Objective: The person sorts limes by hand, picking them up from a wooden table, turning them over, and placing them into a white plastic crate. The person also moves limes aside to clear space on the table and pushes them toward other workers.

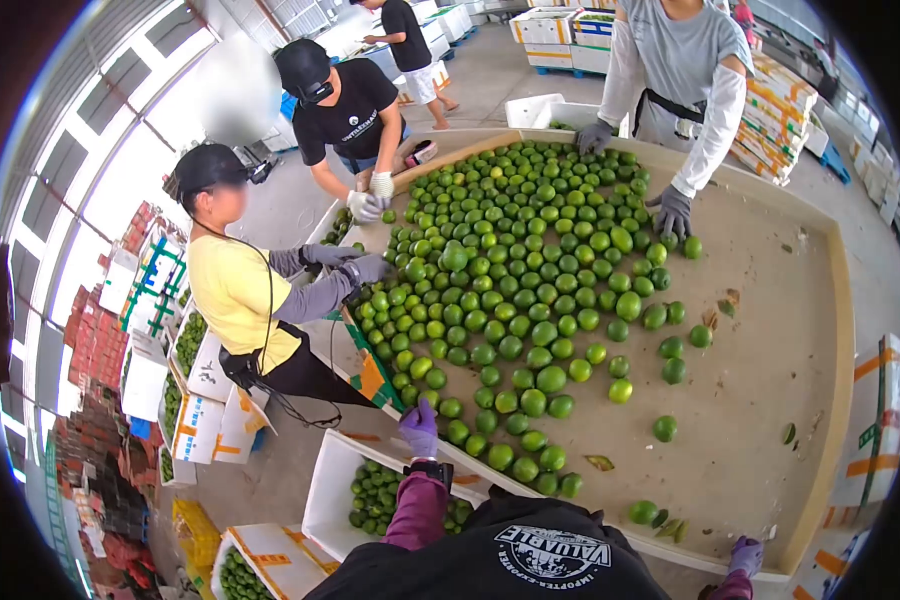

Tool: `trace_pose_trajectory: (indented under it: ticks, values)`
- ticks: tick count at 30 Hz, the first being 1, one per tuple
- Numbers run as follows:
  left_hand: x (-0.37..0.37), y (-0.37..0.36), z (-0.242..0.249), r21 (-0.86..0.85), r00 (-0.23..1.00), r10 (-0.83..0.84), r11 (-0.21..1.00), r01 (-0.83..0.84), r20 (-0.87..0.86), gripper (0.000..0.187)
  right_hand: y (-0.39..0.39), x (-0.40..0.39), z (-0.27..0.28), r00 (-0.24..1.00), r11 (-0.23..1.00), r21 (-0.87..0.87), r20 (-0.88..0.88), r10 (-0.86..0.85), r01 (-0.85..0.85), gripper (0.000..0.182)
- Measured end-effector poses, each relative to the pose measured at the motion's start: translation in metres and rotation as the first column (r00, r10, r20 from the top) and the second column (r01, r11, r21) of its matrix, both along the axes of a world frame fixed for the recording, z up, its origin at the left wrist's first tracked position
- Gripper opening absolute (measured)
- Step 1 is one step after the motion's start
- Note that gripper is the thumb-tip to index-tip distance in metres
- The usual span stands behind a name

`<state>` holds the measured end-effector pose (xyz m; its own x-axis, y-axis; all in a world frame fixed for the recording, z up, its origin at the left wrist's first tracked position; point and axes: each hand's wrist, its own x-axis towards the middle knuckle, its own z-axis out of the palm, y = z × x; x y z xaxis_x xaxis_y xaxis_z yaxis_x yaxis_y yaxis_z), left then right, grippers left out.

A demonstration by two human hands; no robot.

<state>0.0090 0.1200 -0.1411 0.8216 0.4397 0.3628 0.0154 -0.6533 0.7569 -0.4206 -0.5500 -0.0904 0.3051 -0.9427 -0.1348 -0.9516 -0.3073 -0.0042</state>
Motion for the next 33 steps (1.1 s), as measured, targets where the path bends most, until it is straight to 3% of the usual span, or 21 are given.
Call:
trace_pose_trajectory:
  ticks: [1, 4, 5, 7, 8, 10, 11, 13, 14, 15, 16, 17, 19, 21, 23, 24, 25, 26, 33]
  values:
    - [0.000, 0.000, 0.000, -0.039, 0.998, 0.016, 0.999, -0.019, -0.061, 0.041, 0.000, 0.004, 0.007, 0.994, 0.970, 0.228, -0.092, -0.065, 0.085, 0.027]
    - [-0.001, -0.004, 0.004, 0.066, 0.999, 0.025, 0.998, -0.023, -0.035, 0.038, 0.002, 0.001, -0.001, 0.997, 0.987, 0.151, -0.050, -0.054, 0.061, 0.028]
    - [-0.001, -0.003, 0.008, 0.066, 0.999, 0.023, 0.998, -0.021, -0.034, 0.038, -0.016, -0.018, -0.033, 0.998, 0.995, 0.079, 0.012, -0.057, 0.056, 0.034]
    - [0.000, 0.002, 0.014, 0.452, 0.976, 0.089, 0.892, 0.010, -0.198, 0.030, -0.015, -0.009, -0.020, 0.998, 0.986, 0.156, -0.027, -0.058, 0.062, 0.034]
    - [-0.001, 0.000, 0.015, 0.454, 0.978, 0.088, 0.891, 0.009, -0.192, 0.030, -0.013, -0.004, -0.016, 0.996, 0.970, 0.234, -0.066, -0.057, 0.071, 0.035]
    - [-0.002, -0.007, 0.015, 0.486, 0.933, 0.338, 0.799, -0.354, 0.123, 0.046, -0.016, -0.006, -0.023, 0.996, 0.976, 0.215, -0.080, -0.025, 0.041, 0.035]
    - [0.000, -0.008, 0.010, 0.486, 0.933, 0.337, 0.799, -0.354, 0.125, 0.046, -0.018, -0.008, -0.025, 0.994, 0.982, 0.190, -0.106, 0.012, 0.009, 0.035]
    - [0.003, -0.007, -0.016, 0.553, 0.712, 0.702, 0.592, -0.586, 0.004, 0.062, -0.028, -0.020, -0.046, 0.991, 0.989, 0.144, -0.118, 0.057, -0.040, 0.035]
    - [0.003, -0.008, -0.013, 0.552, 0.709, 0.705, 0.591, -0.588, 0.000, 0.062, -0.030, -0.020, -0.047, 0.986, 0.991, 0.101, -0.131, 0.099, -0.086, 0.035]
    - [0.007, -0.005, -0.007, 0.459, 0.628, 0.701, 0.705, -0.540, -0.338, 0.063, -0.033, -0.019, -0.047, 0.986, 0.991, 0.099, -0.131, 0.103, -0.090, 0.035]
    - [0.010, -0.001, -0.003, 0.329, 0.493, 0.590, 0.789, -0.519, -0.639, 0.066, -0.016, -0.003, -0.023, 0.982, 0.991, 0.115, -0.167, 0.083, -0.064, 0.035]
    - [0.019, 0.010, -0.026, 0.307, 0.447, 0.588, 0.774, -0.554, -0.674, 0.072, -0.006, 0.006, -0.009, 0.977, 0.991, 0.130, -0.204, 0.060, -0.034, 0.035]
    - [0.033, 0.022, -0.067, 0.210, 0.460, 0.592, 0.735, -0.645, -0.661, 0.069, -0.008, 0.003, -0.007, 0.979, 0.986, 0.163, -0.195, 0.062, -0.030, 0.035]
    - [0.039, 0.025, -0.076, 0.096, 0.482, 0.593, 0.689, -0.719, -0.645, 0.067, -0.009, -0.001, -0.012, 0.983, 0.981, 0.191, -0.176, 0.056, -0.022, 0.035]
    - [0.036, 0.025, -0.066, 0.019, 0.525, 0.599, 0.670, -0.742, -0.605, 0.064, -0.004, -0.005, -0.017, 0.999, 1.000, 0.003, -0.044, 0.000, 0.000, 0.032]
    - [0.033, 0.023, -0.063, -0.018, 0.539, 0.603, 0.657, -0.754, -0.588, 0.062, -0.008, -0.003, -0.016, 0.999, 1.000, -0.007, -0.040, -0.004, 0.003, 0.032]
    - [0.027, 0.018, -0.056, -0.051, 0.547, 0.610, 0.639, -0.767, -0.573, 0.061, -0.009, -0.001, -0.013, 0.996, 0.993, 0.096, -0.070, -0.063, 0.070, 0.032]
    - [0.024, 0.016, -0.052, -0.052, 0.550, 0.620, 0.636, -0.770, -0.560, 0.061, -0.009, 0.000, -0.009, 0.987, 0.971, 0.197, -0.108, -0.118, 0.138, 0.032]
    - [0.020, 0.002, -0.026, -0.006, 0.579, 0.651, 0.662, -0.749, -0.490, 0.058, -0.020, -0.007, -0.018, 0.990, 0.962, 0.247, -0.104, -0.091, 0.114, 0.030]
